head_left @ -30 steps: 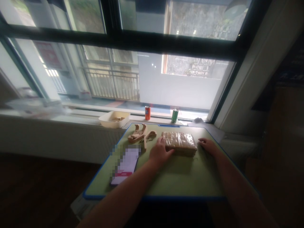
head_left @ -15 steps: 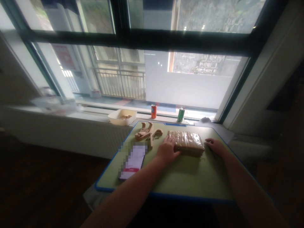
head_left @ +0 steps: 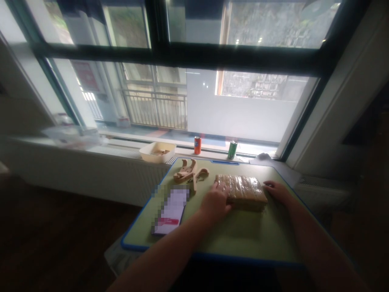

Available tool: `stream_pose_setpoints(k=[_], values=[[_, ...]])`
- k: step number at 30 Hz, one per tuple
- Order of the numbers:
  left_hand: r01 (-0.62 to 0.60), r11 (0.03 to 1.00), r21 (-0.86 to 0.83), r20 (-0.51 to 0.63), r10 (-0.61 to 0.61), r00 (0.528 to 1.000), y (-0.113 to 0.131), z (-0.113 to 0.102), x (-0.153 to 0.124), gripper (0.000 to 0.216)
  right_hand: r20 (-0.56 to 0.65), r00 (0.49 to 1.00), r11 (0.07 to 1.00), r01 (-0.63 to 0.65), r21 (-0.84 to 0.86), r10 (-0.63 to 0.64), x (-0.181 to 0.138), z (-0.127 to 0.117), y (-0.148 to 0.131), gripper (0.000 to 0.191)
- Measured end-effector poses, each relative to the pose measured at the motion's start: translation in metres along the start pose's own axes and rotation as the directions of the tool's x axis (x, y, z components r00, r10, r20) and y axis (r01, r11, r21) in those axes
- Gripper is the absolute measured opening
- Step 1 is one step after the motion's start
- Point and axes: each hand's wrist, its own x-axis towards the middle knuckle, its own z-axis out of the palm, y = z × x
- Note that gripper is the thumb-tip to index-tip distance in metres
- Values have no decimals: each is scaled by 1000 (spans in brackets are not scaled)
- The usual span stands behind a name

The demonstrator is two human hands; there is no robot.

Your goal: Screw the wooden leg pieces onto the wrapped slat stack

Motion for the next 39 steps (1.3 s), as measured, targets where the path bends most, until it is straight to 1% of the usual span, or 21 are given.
stream_pose_setpoints(k=[4, 8, 10, 13, 17, 21, 27, 29, 31, 33, 35, 36, 37, 38, 39], values=[[16, 1000, -10, 20, -16, 1000, 5, -8, -4, 56, -4, 1000, 1000, 12, -2, -12, 0, 0, -1, 35], [62, 997, -40, -10, -63, 998, 6, -10, -4, 75, 1, 1000, 1000, 18, -1, -18, 0, 0, -1, 36], [59, 997, -48, 0, -59, 998, 5, -9, -3, 79, 2, 1000, 1000, 13, 2, -13, 0, 0, 0, 36], [28, 999, -47, 34, -26, 999, 2, -6, 0, 75, 4, 1000, 1000, 6, 5, -6, 0, 0, 0, 36], [17, 1000, -21, 61, -15, 998, 1, -6, 0, 71, 4, 1000, 1000, 3, 9, -3, 0, 1, -1, 36], [-2, 1000, 2, 77, 1, 997, 4, -9, -4, 73, 1, 1000, 1000, 14, 18, -14, 0, 1, -4, 34], [8, 1000, 15, 86, -9, 996, 9, -12, -8, 73, 2, 1000, 1000, 12, 20, -12, 0, 2, -3, 34], [0, 1000, 10, 87, -1, 996, 11, -15, -9, 73, 5, 1000, 1000, 15, 14, -15, 1, 2, -3, 33], [-12, 1000, -12, 106, 14, 994, 10, -23, -8, 66, 6, 1000, 1000, 24, 7, -24, 1, 2, -3, 34], [-33, 998, -55, 165, 41, 985, 3, -37, -4, 54, 7, 999, 999, 37, -3, -37, 0, 1, -4, 34], [-64, 994, -92, 261, 86, 961, -12, -53, 4, 47, 10, 999, 999, 50, -12, -50, 0, 1, -5, 34], [-53, 996, -72, 280, 71, 957, -23, -61, 10, 46, 13, 998, 998, 56, -17, -56, 1, 1, -5, 34], [-17, 999, -36, 294, 27, 955, -35, -67, 16, 44, 16, 998, 998, 61, -21, -60, 1, 1, -5, 33], [58, 998, 12, 296, -59, 953, -47, -73, 24, 41, 18, 998, 998, 64, -24, -63, 2, 1, -5, 32], [173, 982, 70, 281, -186, 941, -59, -76, 31, 37, 20, 998, 998, 64, -27, -64, 3, 1, -4, 32]])
